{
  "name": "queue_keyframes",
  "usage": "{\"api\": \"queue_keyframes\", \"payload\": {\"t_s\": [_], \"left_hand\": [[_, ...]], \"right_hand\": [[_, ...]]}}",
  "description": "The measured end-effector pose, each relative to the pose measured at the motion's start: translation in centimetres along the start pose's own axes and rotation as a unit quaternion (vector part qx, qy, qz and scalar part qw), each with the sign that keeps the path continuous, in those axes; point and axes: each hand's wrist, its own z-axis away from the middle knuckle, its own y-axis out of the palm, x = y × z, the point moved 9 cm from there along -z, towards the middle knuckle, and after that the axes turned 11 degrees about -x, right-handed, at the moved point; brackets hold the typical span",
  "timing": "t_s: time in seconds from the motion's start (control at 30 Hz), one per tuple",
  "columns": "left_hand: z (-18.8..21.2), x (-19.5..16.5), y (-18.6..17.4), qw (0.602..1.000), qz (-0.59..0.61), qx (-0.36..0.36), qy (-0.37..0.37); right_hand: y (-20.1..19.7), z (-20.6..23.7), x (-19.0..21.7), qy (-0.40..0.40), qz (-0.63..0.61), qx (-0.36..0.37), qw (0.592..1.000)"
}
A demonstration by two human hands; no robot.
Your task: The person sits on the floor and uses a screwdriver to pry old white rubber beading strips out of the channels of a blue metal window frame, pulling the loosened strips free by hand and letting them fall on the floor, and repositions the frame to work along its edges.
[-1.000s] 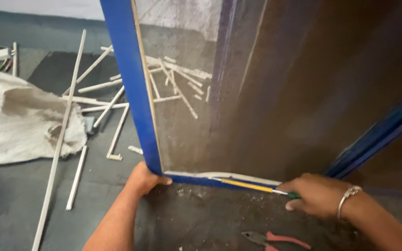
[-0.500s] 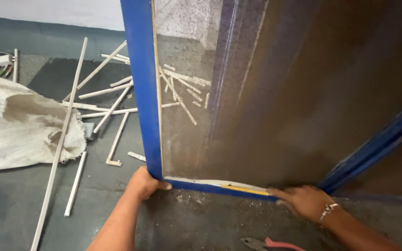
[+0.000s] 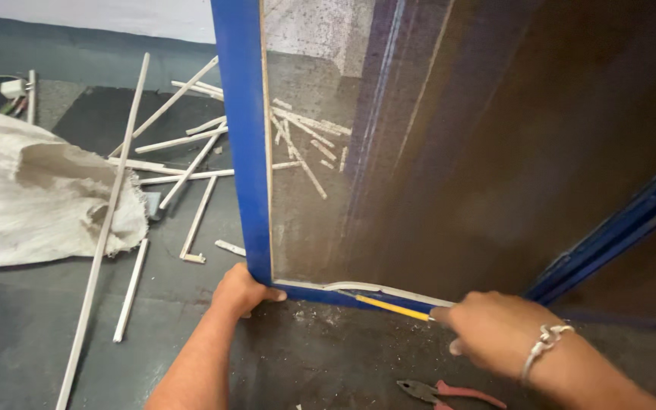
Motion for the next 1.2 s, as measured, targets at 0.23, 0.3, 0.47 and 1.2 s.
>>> {"api": "queue_keyframes", "payload": {"t_s": [0.23,0.3,0.47,1.2], "left_hand": [[-1.0,0.6,1.4,0.998,0.057,0.027,-0.014],[-1.0,0.6,1.3,0.998,0.062,0.024,-0.022],[-0.3,-0.1,0.2,0.999,0.034,0.009,0.002],[-0.9,0.2,0.8,0.999,-0.032,0.002,0.025]], "right_hand": [[11.0,-7.9,-8.9,-0.076,0.048,-0.134,0.987],[13.3,-9.6,-9.0,-0.122,0.046,-0.215,0.968],[10.9,-9.0,-7.7,-0.158,-0.003,-0.264,0.951],[10.1,-5.5,-8.5,-0.136,-0.033,-0.263,0.955]]}}
